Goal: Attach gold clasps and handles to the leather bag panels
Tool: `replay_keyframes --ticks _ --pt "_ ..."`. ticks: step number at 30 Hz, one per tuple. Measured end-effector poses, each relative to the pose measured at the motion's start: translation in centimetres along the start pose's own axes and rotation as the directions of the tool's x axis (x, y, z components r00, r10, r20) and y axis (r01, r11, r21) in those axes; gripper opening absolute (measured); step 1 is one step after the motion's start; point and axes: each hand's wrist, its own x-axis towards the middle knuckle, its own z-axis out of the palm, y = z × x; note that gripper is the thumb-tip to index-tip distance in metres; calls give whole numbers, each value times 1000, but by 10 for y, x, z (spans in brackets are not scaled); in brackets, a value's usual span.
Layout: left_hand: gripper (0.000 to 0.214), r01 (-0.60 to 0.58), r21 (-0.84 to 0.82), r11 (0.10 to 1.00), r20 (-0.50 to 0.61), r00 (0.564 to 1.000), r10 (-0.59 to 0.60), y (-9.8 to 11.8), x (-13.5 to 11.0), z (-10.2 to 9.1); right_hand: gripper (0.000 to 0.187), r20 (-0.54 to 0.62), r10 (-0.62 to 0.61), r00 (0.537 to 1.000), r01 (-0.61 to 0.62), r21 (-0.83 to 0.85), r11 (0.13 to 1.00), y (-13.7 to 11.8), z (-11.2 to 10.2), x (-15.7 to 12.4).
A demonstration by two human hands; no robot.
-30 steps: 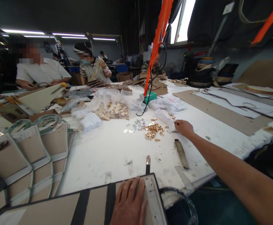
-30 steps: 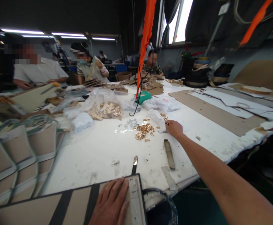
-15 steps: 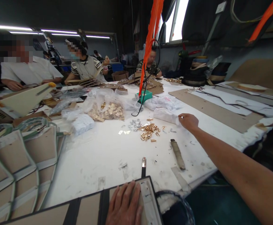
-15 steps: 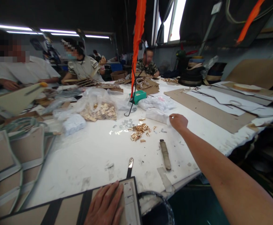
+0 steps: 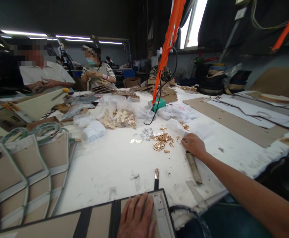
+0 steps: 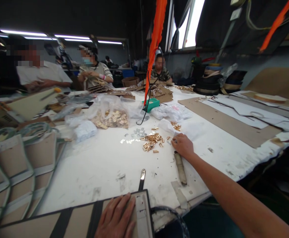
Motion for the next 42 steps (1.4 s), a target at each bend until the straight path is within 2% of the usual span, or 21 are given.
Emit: replay_keyframes --ticks 5,9,10,12,14,15,17,20,23,29,34,36,38,40,42 --pt "37 21 6 1000 -13 1000 -21 1 2 -2 27 109 -7 994 10 -32 999 4 -16 9" --pt "36 30 6 1000 -10 999 -30 1 1 0 29 114 -83 990 82 11 997 -18 -18 19" --pt "37 24 9 1000 -5 1000 -24 1 0 1 36 94 -102 990 100 25 995 -28 -15 21" --pt "39 9 22 1000 9 1000 -9 0 -2 3 61 64 -145 987 141 60 988 -52 -8 24" --pt "40 3 30 1000 15 1000 -3 -1 -3 4 87 86 -190 978 183 89 979 -78 2 23" --pt "39 1 31 1000 15 1000 -1 -2 -3 5 94 111 -208 972 199 93 976 -90 8 20" --pt "37 3 23 1000 -3 1000 -3 -2 -2 6 93 139 -239 961 231 72 970 -110 17 9" --pt "34 14 7 1000 -30 999 -14 -1 0 5 68 43 -288 957 287 22 958 -127 26 -12" --pt "33 27 -7 1000 -36 999 -27 -1 2 3 46 -52 -319 946 320 0 948 -131 27 -27" --pt "37 10 -22 1000 -15 1000 -10 -2 -2 7 32 -70 -343 937 339 -60 939 -135 25 -28" --pt "37 143 -130 981 -95 983 -156 8 -6 18 32 -45 -324 945 321 -63 945 -137 21 -25" --pt "37 170 -164 972 -110 976 -190 12 -7 21 36 -39 -348 937 346 -45 937 -133 20 -25" --pt "37 165 -171 971 -95 978 -183 13 -9 22 52 -68 -355 933 353 -31 935 -127 22 -23" --pt "38 167 -173 971 -69 981 -181 13 -10 22 74 -91 -308 947 307 -21 951 -121 25 -19" --pt "39 168 -172 971 -55 982 -179 12 -11 22 88 -45 -242 969 242 -2 970 -119 30 -13"
